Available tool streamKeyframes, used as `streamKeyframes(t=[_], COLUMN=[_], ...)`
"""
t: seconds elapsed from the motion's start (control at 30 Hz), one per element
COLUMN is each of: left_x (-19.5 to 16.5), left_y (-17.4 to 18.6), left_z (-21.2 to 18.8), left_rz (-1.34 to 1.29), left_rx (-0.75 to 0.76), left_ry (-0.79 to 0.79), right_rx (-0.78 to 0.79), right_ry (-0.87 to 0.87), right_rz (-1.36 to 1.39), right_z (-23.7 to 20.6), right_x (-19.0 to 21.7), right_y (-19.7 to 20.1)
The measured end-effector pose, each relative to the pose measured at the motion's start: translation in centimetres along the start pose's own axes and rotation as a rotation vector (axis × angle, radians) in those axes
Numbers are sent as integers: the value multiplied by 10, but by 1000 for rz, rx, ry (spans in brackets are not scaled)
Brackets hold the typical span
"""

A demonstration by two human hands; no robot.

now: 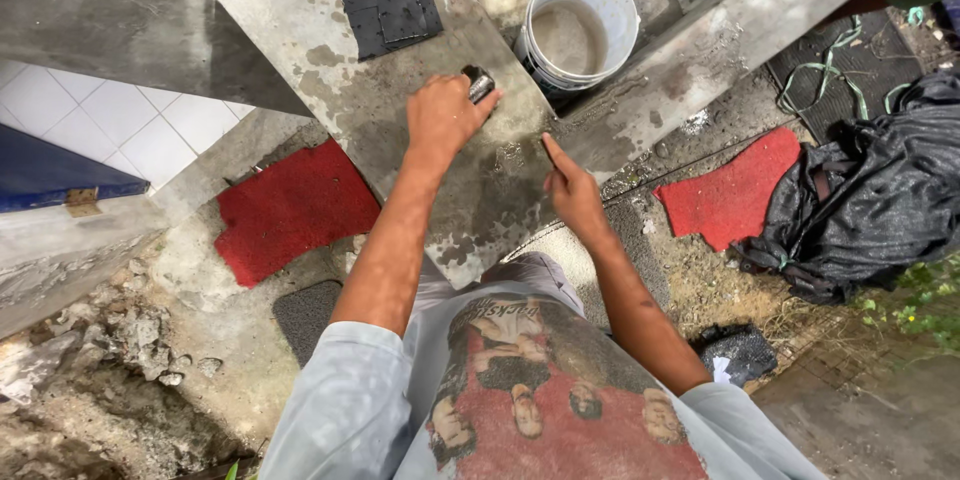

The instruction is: The person scrubs a small black mechanical part with a sponge at an outdoor concrete sink. They repeatedly dip the sponge in a bucket of water and wipe different sides of the part, then rinse the part under running water from a faucet.

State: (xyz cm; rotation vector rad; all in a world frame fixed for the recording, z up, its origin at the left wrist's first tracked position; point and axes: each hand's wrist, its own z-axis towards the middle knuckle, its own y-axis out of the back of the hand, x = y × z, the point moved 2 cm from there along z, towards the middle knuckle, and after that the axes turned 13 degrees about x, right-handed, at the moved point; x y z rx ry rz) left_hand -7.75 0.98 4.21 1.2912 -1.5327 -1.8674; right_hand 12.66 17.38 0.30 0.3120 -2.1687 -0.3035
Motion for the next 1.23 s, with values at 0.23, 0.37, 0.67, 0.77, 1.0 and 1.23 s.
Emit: streamKeyframes(t=[0.23,0.37,0.67,0.77,1.0,1.23], left_x=[9,4,-18,-18,-17,-1], left_y=[6,4,8,14,16,2], left_z=[-6,-32,-69,-67,-75,-60], left_rz=[-97,-76,-81,-198,-232,-131], left_rx=[354,492,-89,-240,-241,289], left_ry=[209,152,-26,-107,-78,1], right_rx=[-74,-75,-463,-334,331,338], right_ry=[237,171,556,363,-296,221], right_rz=[-119,19,-495,-595,-662,662], right_z=[-8,4,134,185,225,179], right_x=[-21,-7,64,76,69,61], right_y=[18,24,115,136,107,125])
